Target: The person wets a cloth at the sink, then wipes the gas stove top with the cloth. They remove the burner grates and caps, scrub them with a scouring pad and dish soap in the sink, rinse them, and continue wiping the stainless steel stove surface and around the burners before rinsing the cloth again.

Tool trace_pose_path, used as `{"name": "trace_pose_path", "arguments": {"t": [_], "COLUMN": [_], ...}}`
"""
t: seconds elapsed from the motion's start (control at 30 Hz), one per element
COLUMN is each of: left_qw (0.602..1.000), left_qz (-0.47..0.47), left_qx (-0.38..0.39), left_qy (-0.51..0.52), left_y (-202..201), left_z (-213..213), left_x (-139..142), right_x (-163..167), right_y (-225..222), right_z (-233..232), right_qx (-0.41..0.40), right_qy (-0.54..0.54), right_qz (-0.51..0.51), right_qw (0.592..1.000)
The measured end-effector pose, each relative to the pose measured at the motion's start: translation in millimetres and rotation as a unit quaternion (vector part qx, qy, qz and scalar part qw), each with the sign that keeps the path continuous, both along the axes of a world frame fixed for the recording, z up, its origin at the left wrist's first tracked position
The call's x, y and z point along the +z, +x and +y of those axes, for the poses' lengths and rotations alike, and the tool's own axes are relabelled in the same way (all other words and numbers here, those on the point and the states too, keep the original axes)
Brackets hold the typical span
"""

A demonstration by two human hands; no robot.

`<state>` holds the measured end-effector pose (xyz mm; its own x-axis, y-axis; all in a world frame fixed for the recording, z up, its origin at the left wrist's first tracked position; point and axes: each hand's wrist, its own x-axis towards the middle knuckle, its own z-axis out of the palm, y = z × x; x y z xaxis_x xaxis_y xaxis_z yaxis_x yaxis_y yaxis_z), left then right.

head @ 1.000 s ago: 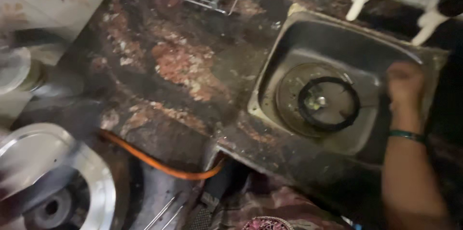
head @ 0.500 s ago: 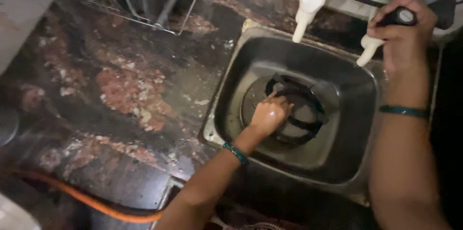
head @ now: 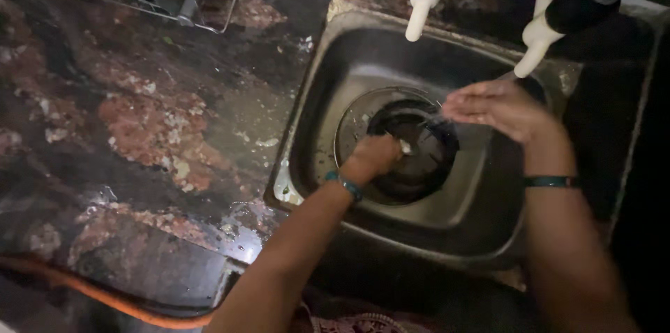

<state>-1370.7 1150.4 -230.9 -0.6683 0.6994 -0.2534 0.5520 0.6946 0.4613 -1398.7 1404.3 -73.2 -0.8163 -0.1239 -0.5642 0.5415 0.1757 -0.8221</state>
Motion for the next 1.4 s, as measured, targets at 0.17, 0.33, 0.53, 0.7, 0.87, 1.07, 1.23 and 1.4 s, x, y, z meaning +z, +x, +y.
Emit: {"name": "trace_pose_path", "arguments": {"t": [0.17,0.33,0.53,0.7,0.87,1.07,1.23,1.4], "left_qw": [0.980,0.837,0.993,0.975,0.993,0.914,0.821,0.672], "left_qz": [-0.044,-0.365,-0.032,0.027,0.087,0.240,0.252,0.246], "left_qx": [0.106,0.099,-0.092,-0.114,0.067,0.309,0.471,0.661], "left_qy": [0.164,0.396,0.069,-0.187,-0.050,0.109,0.201,0.225], "left_y": [-61,-89,-36,18,76,216,382,496], "left_z": [62,111,86,0,-129,-297,-394,-416], "left_x": [13,47,105,153,187,226,249,263], "right_x": [38,69,103,134,138,145,153,75], "right_y": [-14,-10,-5,-27,3,83,211,347], "right_z": [11,21,73,52,-125,-323,-434,-549], "right_qx": [0.103,0.214,0.082,0.172,0.180,0.215,0.424,0.592], "right_qy": [0.205,0.291,0.413,0.436,0.441,0.311,0.138,0.030], "right_qz": [0.017,0.017,0.349,0.484,0.517,0.583,0.531,0.593], "right_qw": [0.973,0.932,0.837,0.739,0.711,0.720,0.720,0.545]}}
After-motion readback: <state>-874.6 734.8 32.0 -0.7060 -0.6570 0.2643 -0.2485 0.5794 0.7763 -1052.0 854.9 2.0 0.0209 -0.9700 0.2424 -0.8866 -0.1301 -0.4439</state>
